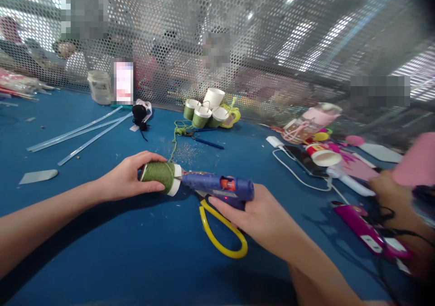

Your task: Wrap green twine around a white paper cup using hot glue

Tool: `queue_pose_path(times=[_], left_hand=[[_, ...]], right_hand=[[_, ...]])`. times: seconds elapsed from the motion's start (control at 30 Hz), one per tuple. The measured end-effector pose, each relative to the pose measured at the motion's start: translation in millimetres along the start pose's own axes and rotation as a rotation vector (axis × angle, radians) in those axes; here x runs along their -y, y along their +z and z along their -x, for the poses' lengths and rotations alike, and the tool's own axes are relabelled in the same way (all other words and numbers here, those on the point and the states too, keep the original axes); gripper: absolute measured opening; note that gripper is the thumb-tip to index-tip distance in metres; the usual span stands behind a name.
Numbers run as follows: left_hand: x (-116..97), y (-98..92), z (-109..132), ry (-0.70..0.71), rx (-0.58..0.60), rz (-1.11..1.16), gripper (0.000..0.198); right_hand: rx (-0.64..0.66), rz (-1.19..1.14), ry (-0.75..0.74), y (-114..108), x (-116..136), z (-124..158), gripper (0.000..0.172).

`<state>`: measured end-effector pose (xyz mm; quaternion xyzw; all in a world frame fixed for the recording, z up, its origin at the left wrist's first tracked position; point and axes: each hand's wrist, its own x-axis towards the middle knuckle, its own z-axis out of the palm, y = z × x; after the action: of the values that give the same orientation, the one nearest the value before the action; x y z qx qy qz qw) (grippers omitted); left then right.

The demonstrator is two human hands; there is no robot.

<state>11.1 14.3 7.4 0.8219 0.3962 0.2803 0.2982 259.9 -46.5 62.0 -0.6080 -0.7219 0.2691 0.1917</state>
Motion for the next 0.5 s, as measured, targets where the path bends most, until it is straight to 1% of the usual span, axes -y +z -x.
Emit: queue_pose_path(times=[0.1, 0.27, 0.4, 0.5], left_hand=[[-0.5, -0.2, 0.5, 0.018, 0.005, -0.014, 0.046], [-0.3, 0.0, 0.4, 0.028, 0.014, -0.007, 0.046], [0.5, -0.5, 0.7, 0.039, 0.013, -0.012, 0.046], [0.4, -0.8, 0.9, 0.048, 0.013, -0.026, 0.046]], right_hand=[[-0.014, -0.012, -0.012, -0.5, -1.2, 0.3, 0.02], [0.022, 0.018, -0.008, -2.1, -0.6, 2.0, 0.02], [-0.02, 0.009, -0.028, -2.0, 0.7, 0.7, 0.014], [-0.012, 0.007, -0.03, -1.2, 1.6, 1.4, 0.014]])
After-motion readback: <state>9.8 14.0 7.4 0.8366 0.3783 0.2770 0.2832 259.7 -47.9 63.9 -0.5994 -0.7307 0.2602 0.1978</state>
